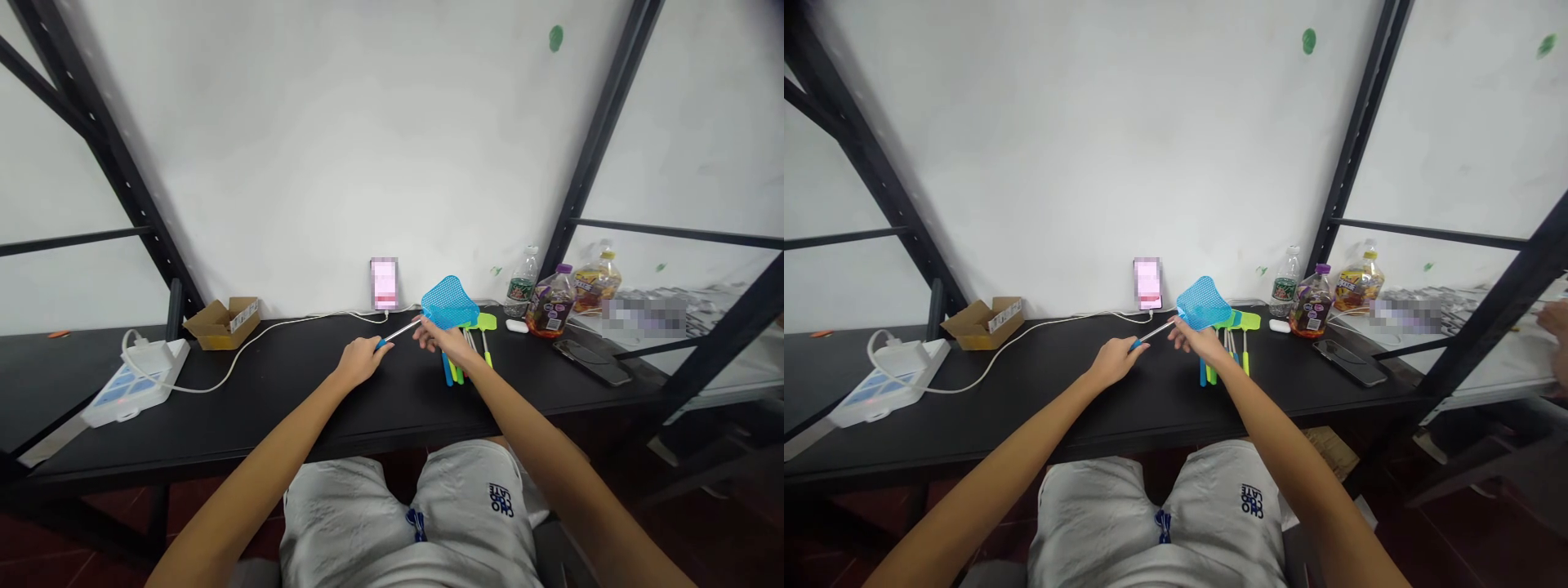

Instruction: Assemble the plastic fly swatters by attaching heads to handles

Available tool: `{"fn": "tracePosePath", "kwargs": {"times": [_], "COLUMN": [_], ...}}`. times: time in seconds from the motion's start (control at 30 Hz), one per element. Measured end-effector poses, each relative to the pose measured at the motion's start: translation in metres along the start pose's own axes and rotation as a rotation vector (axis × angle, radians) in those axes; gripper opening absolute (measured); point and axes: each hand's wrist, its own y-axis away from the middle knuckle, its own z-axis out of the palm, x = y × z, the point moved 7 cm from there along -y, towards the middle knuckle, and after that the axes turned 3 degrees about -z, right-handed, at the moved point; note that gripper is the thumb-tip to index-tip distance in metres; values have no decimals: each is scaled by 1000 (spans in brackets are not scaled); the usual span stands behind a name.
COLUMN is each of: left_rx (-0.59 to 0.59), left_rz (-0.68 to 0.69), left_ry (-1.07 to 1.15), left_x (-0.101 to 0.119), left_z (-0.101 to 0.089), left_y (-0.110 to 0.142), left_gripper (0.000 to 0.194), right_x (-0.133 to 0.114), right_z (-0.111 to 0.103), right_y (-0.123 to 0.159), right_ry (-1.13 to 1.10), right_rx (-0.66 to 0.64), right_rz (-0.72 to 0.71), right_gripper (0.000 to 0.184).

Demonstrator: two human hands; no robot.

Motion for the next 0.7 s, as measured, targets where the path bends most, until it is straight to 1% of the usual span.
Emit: {"fn": "tracePosePath", "kwargs": {"times": [0.03, 0.1, 0.23, 0.3, 0.37, 0.57, 0.63, 0.7], "left_rx": [15, 42, 54, 40, 19, -53, -55, -44], "left_rz": [13, 54, 168, 193, 185, 164, 161, 160], "left_ry": [14, 40, 110, 124, 114, 100, 90, 70], "left_x": [2, 5, 14, 16, 15, 11, 10, 10], "left_z": [-1, -3, -5, -4, -2, 3, 3, 3], "left_y": [1, 3, 6, 6, 5, 3, 4, 4], "left_gripper": [46, 42, 34, 32, 32, 35, 35, 35], "right_x": [2, 3, 4, 5, 7, 9, 10, 11], "right_z": [6, 9, -5, -14, -20, -30, -31, -28], "right_y": [1, 0, -3, -4, -5, -7, -7, -7], "right_ry": [4, -7, -51, -56, -59, -105, -109, -108], "right_rx": [-33, -27, 118, 200, 249, 300, 289, 250], "right_rz": [6, -12, -29, -21, -17, -33, -24, 7], "right_gripper": [45, 46, 43, 43, 43, 45, 46, 46]}}
